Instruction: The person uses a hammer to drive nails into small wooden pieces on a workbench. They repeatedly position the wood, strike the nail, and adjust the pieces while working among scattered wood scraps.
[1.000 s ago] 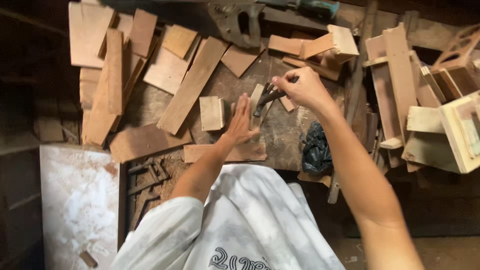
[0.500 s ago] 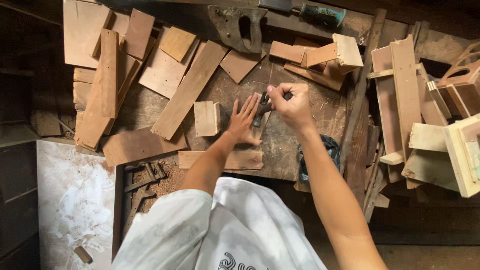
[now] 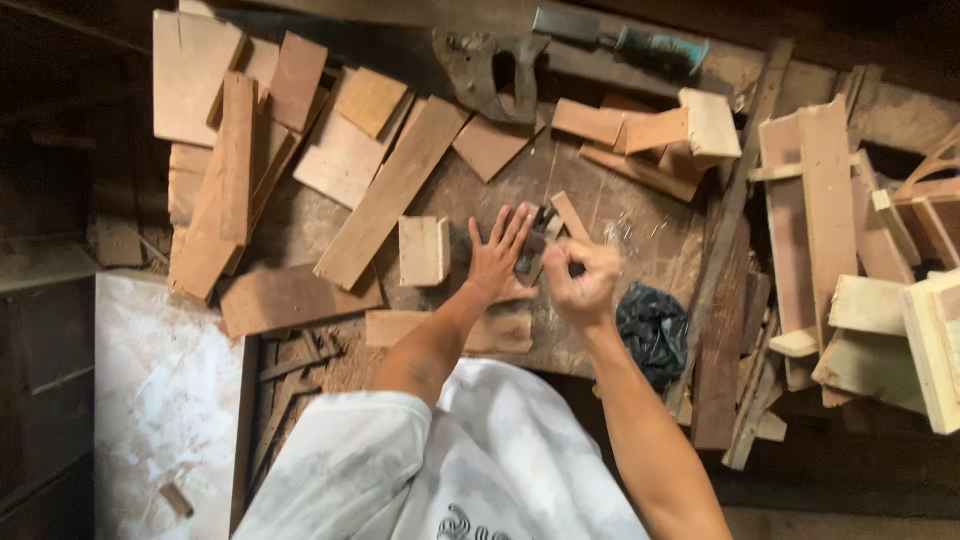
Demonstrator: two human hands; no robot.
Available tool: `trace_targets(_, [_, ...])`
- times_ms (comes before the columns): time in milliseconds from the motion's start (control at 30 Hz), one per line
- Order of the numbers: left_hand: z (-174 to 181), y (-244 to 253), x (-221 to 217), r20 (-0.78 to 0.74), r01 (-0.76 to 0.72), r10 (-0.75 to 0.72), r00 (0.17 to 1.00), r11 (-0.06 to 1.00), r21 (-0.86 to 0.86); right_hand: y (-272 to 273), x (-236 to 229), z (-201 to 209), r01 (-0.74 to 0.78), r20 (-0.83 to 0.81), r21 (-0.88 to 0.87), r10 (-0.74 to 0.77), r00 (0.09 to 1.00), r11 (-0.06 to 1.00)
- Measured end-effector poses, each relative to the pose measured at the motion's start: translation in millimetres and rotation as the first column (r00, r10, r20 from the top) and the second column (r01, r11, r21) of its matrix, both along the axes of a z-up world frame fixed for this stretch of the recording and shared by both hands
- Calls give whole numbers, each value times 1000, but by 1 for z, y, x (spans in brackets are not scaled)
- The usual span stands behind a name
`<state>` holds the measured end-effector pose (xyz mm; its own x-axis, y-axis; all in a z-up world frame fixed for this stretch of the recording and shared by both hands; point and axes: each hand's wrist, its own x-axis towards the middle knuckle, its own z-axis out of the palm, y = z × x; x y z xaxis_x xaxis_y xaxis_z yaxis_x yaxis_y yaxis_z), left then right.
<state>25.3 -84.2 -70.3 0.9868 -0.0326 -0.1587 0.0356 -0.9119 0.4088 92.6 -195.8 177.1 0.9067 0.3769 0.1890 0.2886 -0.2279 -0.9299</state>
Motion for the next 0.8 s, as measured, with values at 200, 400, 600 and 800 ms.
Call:
trace_targets(200, [-32,-16,-2,319,-210,-18,948,718,664,14,-53,-13,-312,249,-79,322,914,947])
trace_targets(400, [8,-6,14,-129,-13,15,992,1000,13,-38,3,-38,-206,86,89,199,976,974])
trace_targets(600, [83,-9,26,215,-152,253,943,905,-397,-38,30,-3,69,-84,123,-59,995,990])
trace_targets(800, [148,29,13,515,22,338,787,820,-572,-77,71,-20,643,-573,363,-383,725,674])
